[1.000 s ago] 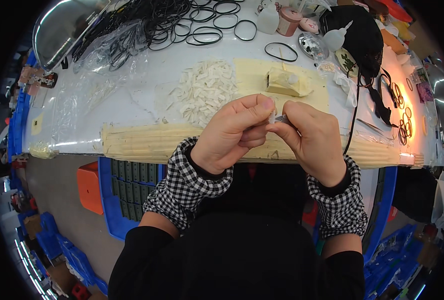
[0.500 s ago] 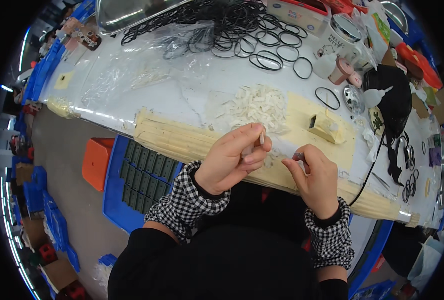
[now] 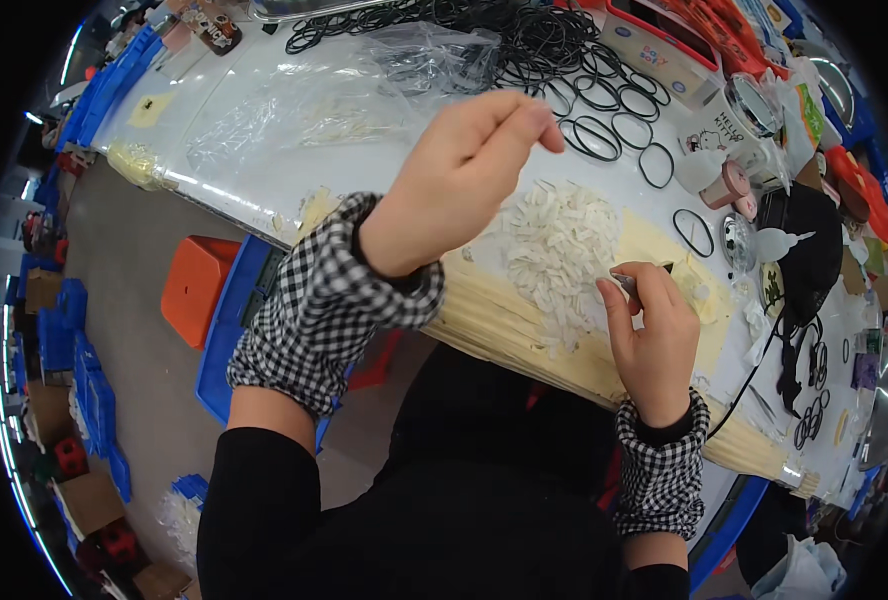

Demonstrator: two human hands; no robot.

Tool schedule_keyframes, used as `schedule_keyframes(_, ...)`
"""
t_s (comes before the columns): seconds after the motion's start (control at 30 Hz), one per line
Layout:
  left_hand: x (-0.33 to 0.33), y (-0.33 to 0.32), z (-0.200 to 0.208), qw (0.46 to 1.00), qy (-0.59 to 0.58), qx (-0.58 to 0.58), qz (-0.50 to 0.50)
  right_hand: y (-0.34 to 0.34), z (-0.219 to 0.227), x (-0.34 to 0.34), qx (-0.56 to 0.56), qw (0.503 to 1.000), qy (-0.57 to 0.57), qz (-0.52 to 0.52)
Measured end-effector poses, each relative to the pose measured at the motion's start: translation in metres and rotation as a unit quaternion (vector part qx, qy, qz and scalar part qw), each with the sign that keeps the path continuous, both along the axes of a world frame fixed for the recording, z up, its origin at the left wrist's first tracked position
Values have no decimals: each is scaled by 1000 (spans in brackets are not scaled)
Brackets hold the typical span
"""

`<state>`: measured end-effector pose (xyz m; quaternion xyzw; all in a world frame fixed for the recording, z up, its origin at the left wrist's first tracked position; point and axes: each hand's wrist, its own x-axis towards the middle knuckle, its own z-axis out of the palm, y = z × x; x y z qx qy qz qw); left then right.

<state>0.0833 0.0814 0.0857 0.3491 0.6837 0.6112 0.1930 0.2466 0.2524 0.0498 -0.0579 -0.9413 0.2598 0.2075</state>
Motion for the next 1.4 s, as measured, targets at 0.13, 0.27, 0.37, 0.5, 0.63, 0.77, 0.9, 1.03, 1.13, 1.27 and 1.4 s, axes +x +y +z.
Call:
schedule_keyframes(0.13,-61,49,4,709,634,-277,137,6,-9,-1,13,1000,18,-11)
schedule_keyframes(0.27,-101,55,20,509,521,-678,-96,4,-8,-1,6,1000,11,0)
schedule_keyframes(0.37,-129,49,3,473,517,-707,-92,2,-9,-1,5,1000,9,7)
schedule_keyframes(0.5,-155,32,-16,463,502,-726,-75,1,-4,-5,22,999,10,37)
schedule_keyframes(0.63,-167,15,-31,483,490,-723,-59,6,-5,-8,35,998,24,39)
schedule_keyframes(0.77,-166,-2,-42,543,486,-683,-54,7,-7,-5,7,999,17,32)
schedule_keyframes(0.9,-146,-16,-41,672,481,-558,-77,6,-6,-7,12,999,5,46)
schedule_keyframes(1.03,-121,-32,-11,704,525,-467,-100,1,8,-36,-8,988,37,150)
schedule_keyframes(1.13,-126,-33,-8,722,560,-400,-73,-11,16,-91,-158,963,28,218)
schedule_keyframes(1.27,-112,-37,13,731,581,-353,-57,-26,32,-143,-314,924,-81,201)
schedule_keyframes(1.4,-80,-66,33,702,607,-372,-18,-29,45,-156,-390,889,-164,177)
